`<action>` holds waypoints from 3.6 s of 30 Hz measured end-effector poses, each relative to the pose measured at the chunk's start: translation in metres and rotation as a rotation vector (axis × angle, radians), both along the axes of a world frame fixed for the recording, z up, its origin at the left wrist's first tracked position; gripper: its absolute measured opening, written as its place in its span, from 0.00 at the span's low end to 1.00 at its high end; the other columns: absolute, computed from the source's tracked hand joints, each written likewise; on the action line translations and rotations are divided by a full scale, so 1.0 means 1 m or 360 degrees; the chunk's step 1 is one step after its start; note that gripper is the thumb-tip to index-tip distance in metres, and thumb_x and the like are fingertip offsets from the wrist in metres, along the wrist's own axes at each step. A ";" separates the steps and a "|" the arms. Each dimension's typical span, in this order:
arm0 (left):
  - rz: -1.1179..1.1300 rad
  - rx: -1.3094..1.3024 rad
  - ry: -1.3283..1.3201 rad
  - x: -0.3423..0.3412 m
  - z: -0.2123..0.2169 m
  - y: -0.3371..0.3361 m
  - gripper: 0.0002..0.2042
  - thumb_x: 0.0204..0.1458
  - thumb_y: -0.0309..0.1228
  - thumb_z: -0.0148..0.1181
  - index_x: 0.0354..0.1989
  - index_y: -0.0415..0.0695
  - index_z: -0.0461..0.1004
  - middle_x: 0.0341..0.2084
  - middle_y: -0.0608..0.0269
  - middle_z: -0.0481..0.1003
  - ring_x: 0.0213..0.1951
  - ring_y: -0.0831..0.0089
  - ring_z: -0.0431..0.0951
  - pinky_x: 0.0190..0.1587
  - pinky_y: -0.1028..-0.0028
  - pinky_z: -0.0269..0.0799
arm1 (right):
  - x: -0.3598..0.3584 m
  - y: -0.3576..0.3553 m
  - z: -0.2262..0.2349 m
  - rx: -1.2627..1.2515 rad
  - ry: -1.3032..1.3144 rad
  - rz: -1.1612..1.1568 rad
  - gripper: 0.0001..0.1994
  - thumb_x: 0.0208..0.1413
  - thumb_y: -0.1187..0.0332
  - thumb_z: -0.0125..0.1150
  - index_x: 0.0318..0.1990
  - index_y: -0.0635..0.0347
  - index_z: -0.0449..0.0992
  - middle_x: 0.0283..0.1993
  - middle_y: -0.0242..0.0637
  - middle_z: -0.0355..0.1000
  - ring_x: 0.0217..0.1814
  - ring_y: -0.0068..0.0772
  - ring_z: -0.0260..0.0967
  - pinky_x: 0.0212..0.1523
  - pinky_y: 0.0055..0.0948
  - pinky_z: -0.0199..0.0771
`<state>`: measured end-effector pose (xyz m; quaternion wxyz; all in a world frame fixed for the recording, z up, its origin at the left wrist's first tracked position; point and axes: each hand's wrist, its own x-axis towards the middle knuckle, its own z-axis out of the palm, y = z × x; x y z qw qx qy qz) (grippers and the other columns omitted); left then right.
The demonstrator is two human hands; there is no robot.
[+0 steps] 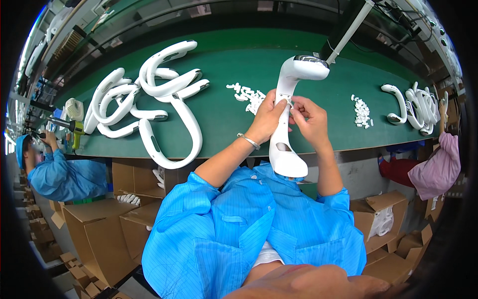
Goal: Manually assemble small white internal components into the plastic body of a neck massager.
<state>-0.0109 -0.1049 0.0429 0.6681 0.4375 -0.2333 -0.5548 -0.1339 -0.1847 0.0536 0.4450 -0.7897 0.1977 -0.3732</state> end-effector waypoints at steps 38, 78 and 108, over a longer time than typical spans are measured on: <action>-0.0017 0.0056 -0.0049 0.050 -0.027 0.027 0.15 0.59 0.27 0.44 0.54 0.41 0.57 0.33 0.58 0.71 0.28 0.76 0.74 0.26 0.75 0.77 | 0.061 0.010 -0.009 0.0630 0.0237 0.0000 0.06 0.48 0.79 0.58 0.35 0.67 0.78 0.27 0.34 0.72 0.26 0.19 0.67 0.28 0.18 0.68; -0.0150 -0.0457 0.0268 0.029 -0.022 0.051 0.21 0.58 0.38 0.50 0.54 0.36 0.62 0.38 0.50 0.72 0.35 0.66 0.76 0.36 0.71 0.77 | 0.027 0.033 0.034 -0.0118 0.0279 0.0089 0.17 0.47 0.79 0.60 0.47 0.65 0.72 0.34 0.39 0.76 0.20 0.25 0.71 0.26 0.23 0.74; 0.0029 -0.0304 -0.0354 0.042 -0.048 0.026 0.12 0.59 0.30 0.48 0.47 0.36 0.66 0.30 0.60 0.74 0.26 0.76 0.76 0.27 0.77 0.77 | 0.040 0.017 -0.047 0.0757 -0.0075 -0.0021 0.10 0.49 0.80 0.58 0.40 0.69 0.73 0.37 0.38 0.74 0.38 0.24 0.70 0.38 0.23 0.71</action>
